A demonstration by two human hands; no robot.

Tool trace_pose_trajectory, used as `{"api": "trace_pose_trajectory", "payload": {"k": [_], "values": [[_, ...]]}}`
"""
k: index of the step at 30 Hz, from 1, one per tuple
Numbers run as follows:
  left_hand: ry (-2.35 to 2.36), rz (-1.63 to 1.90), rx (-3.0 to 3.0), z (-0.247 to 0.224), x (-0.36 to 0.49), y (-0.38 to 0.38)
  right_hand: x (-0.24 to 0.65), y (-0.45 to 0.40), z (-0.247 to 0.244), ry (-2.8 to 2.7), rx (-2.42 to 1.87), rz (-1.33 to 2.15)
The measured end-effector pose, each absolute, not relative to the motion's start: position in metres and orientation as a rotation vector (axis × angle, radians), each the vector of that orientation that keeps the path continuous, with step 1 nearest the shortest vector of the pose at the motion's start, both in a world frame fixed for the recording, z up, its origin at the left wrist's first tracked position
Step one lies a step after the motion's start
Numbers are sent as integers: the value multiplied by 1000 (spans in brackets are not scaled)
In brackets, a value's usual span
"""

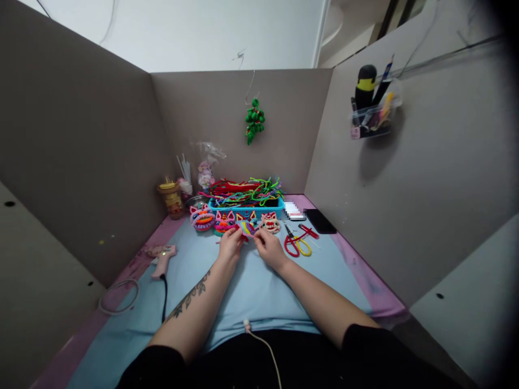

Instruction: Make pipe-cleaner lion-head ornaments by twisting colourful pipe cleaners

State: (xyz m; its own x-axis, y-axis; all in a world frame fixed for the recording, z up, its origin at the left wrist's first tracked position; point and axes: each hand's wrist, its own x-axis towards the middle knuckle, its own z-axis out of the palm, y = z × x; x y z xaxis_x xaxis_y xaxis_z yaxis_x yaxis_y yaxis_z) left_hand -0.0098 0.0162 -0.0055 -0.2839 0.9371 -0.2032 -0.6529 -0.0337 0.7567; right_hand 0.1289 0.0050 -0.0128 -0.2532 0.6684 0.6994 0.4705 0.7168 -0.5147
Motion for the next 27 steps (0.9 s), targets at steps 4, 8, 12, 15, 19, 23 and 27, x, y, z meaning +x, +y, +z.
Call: {"api": "trace_pose_trajectory", "payload": {"k": [4,8,12,15,19,23,27], "values": [[878,1607,441,-5,-7,14,127,3,-14,-1931,-745,191],[851,1575,460,-3,-5,12,126,3,-15,-1949,-705,167],[810,1584,455,-1,-6,11,126,4,-16,-1969,-738,178],[803,1588,450,1,-7,11,126,6,-17,-1979,-734,169],[800,1564,443,2,-7,11,127,8,-18,-1995,-730,131],[785,1546,440,1,-6,11,127,8,-17,-2032,-775,-2],[782,1570,454,0,-6,12,124,6,-16,-2052,-847,-127]]}}
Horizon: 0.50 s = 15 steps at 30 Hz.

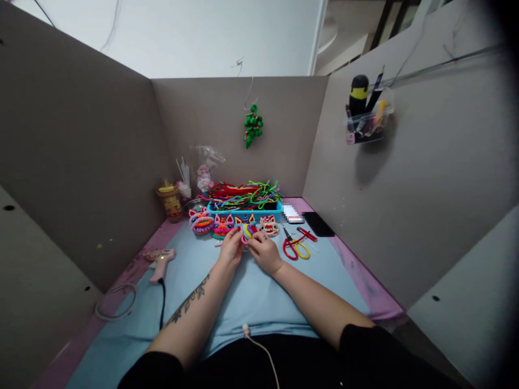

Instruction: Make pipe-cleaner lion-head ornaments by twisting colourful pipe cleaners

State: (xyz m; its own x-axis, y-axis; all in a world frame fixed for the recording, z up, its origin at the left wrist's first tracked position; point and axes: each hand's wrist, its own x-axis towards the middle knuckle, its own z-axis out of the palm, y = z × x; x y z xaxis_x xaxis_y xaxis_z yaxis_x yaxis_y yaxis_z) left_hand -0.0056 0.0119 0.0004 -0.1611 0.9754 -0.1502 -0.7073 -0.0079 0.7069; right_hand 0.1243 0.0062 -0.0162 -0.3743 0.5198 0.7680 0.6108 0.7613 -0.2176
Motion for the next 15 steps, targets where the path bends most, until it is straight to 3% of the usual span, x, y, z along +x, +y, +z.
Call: {"api": "trace_pose_trajectory", "payload": {"k": [15], "values": [[758,1476,510,3,-4,9,125,4,-16,-2017,-870,-202]]}}
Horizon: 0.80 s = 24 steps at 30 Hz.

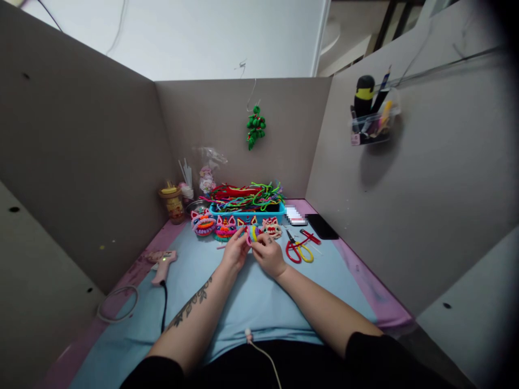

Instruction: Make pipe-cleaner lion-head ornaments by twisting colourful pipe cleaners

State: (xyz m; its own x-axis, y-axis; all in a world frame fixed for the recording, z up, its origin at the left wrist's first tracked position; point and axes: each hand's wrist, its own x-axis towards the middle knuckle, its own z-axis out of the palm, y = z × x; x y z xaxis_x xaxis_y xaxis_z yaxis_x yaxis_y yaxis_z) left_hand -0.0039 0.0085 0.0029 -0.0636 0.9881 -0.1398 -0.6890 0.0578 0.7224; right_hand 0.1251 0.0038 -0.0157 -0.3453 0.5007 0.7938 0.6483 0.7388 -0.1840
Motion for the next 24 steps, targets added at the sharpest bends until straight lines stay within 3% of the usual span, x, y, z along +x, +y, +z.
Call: {"api": "trace_pose_trajectory", "payload": {"k": [13,24], "values": [[946,1669,878,-6,-4,10,121,0,-12,-1990,-882,-39],[887,1543,852,-2,1,5,121,8,-13,-1849,-811,189]]}}
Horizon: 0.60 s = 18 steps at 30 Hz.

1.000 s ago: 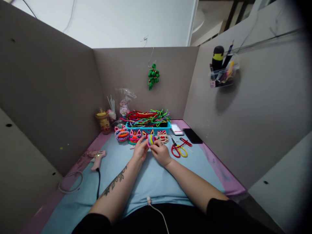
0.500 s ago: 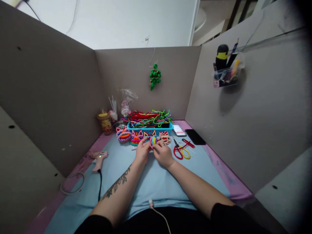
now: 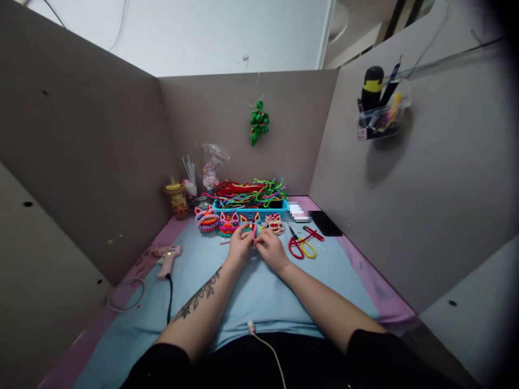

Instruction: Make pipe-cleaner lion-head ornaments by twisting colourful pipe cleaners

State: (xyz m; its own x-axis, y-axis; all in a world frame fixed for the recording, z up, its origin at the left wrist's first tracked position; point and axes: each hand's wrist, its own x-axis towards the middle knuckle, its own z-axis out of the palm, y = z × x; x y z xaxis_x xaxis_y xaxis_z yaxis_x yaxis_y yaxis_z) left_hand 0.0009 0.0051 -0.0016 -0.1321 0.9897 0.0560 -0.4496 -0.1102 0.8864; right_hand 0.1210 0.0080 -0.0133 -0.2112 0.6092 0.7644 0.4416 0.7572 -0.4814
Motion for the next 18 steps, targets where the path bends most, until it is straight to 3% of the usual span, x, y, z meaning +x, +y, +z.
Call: {"api": "trace_pose_trajectory", "payload": {"k": [8,13,18], "values": [[889,1473,846,-6,2,5,122,7,-13,-1787,-865,111],[1047,1559,1313,-8,-5,8,130,6,-3,-1763,-828,255],[1154,1425,1810,-14,-6,4,140,13,0,-1739,-864,281]]}}
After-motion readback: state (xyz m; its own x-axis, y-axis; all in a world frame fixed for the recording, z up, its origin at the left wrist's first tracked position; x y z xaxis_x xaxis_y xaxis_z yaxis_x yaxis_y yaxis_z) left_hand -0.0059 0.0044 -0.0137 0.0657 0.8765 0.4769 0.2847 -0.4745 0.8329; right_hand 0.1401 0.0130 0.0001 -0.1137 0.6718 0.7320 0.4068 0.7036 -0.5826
